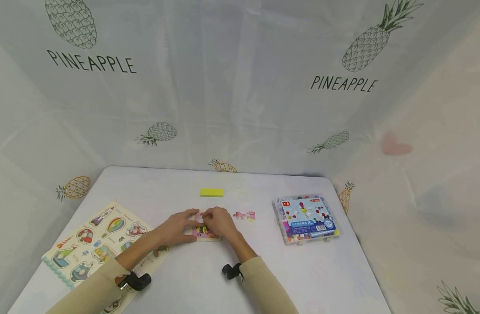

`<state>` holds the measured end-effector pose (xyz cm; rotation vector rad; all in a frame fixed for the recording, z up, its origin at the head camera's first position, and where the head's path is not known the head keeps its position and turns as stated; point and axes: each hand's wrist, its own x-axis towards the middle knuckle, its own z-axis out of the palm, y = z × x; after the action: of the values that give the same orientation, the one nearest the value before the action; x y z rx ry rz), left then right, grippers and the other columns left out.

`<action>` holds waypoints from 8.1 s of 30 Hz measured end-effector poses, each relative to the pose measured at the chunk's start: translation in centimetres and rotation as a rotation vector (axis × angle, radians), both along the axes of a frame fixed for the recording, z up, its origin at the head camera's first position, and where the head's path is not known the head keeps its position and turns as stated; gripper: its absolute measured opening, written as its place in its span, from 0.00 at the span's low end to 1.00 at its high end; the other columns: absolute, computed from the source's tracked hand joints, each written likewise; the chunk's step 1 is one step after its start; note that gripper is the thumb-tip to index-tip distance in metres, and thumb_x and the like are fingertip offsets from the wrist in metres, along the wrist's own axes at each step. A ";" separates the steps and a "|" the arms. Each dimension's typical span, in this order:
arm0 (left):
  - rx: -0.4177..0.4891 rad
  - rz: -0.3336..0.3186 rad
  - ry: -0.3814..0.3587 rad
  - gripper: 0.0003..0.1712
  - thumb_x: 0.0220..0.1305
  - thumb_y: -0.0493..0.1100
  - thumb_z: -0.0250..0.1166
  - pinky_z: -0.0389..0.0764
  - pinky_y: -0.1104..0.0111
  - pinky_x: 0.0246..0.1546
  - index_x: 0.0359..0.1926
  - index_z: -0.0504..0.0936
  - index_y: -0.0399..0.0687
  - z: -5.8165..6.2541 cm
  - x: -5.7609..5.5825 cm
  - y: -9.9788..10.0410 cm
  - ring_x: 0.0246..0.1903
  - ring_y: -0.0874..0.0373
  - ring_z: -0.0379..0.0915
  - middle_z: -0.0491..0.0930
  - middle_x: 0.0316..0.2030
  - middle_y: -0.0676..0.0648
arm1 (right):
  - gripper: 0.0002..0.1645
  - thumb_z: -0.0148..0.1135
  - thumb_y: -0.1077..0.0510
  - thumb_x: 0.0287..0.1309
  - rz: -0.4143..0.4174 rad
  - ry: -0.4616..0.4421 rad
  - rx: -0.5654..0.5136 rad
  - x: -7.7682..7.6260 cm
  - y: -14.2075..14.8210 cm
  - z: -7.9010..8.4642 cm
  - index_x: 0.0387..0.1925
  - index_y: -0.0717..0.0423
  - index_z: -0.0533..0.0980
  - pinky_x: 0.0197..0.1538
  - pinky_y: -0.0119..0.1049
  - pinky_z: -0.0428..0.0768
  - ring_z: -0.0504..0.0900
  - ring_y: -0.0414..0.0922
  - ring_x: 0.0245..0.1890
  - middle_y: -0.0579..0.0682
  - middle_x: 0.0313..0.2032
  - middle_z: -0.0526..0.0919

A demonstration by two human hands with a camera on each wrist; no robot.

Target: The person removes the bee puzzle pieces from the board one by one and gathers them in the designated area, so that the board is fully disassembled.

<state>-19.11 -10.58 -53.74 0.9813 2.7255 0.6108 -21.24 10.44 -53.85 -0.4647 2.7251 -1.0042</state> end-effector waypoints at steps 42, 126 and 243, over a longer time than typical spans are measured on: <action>-0.009 -0.010 0.030 0.27 0.62 0.58 0.71 0.66 0.41 0.64 0.60 0.84 0.58 -0.1 -0.2 0.0 0.71 0.45 0.59 0.65 0.70 0.38 | 0.10 0.61 0.58 0.67 0.059 0.149 0.119 0.3 -0.6 -0.3 0.45 0.52 0.86 0.42 0.34 0.77 0.74 0.39 0.35 0.44 0.36 0.80; 0.002 -0.004 0.057 0.27 0.62 0.56 0.71 0.67 0.39 0.61 0.62 0.83 0.62 -0.2 0.1 -0.2 0.67 0.37 0.64 0.63 0.71 0.35 | 0.04 0.69 0.59 0.61 -0.289 0.070 -0.143 -0.5 7.6 0.0 0.39 0.53 0.83 0.28 0.33 0.77 0.79 0.40 0.26 0.46 0.31 0.85; -0.140 -0.163 0.374 0.28 0.68 0.44 0.62 0.73 0.46 0.51 0.67 0.76 0.70 0.0 2.0 1.3 0.61 0.46 0.68 0.73 0.61 0.46 | 0.11 0.71 0.55 0.59 0.043 0.245 0.179 2.3 4.3 -0.3 0.42 0.53 0.86 0.39 0.35 0.77 0.75 0.37 0.32 0.44 0.33 0.79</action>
<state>-17.10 -9.25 -53.76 1.3836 2.9055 0.2219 -18.97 14.71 -54.11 -0.6491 2.9711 -0.7265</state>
